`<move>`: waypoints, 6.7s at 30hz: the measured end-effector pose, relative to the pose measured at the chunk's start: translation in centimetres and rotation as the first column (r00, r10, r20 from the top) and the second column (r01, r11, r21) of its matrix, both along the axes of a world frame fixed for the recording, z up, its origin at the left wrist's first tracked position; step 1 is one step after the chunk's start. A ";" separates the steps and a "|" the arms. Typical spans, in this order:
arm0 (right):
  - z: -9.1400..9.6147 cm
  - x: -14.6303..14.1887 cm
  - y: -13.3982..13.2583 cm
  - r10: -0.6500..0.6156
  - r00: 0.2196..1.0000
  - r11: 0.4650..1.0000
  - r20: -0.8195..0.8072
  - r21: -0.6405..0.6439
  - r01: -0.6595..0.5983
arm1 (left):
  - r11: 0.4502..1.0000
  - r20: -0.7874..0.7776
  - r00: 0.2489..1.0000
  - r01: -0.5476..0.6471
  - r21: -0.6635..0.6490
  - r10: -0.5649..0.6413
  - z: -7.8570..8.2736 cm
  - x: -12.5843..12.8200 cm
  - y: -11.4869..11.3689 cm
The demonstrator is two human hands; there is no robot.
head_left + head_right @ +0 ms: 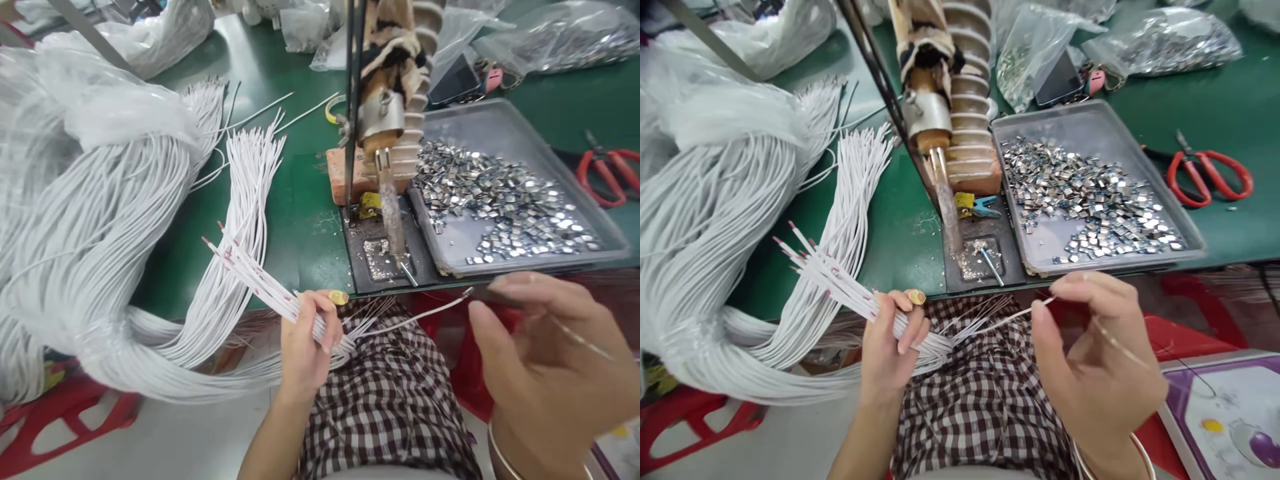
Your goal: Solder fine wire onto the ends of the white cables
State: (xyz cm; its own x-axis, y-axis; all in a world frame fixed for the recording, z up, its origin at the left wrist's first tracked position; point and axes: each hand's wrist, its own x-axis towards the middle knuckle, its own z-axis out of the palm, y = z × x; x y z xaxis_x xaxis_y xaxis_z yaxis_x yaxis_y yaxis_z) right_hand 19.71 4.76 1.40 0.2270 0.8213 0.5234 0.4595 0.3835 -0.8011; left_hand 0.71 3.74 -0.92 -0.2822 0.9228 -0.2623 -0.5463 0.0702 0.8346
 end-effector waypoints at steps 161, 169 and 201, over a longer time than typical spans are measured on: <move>2.1 -2.1 2.8 0.191 0.930 0.945 0.313 0.199 -0.261 | 0.923 -0.325 0.864 0.370 -0.109 -0.385 5.7 0.3 5.0; 1.3 -1.5 2.4 0.263 0.945 0.945 0.195 0.145 -0.293 | 0.903 -0.343 0.839 0.421 -0.084 -0.423 4.6 0.0 4.1; 2.8 -1.4 0.1 0.430 0.868 0.902 0.248 -0.063 -0.428 | 0.867 -0.618 0.723 0.481 0.132 -0.307 1.1 1.0 -0.7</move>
State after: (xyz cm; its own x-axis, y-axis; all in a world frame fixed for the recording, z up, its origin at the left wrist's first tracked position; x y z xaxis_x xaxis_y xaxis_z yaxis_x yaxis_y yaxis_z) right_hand 18.35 4.88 4.24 -0.2853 0.8113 0.5102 0.4356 0.5840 -0.6850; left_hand 1.73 3.00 0.15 0.1097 0.9896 0.0930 0.0523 -0.0991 0.9937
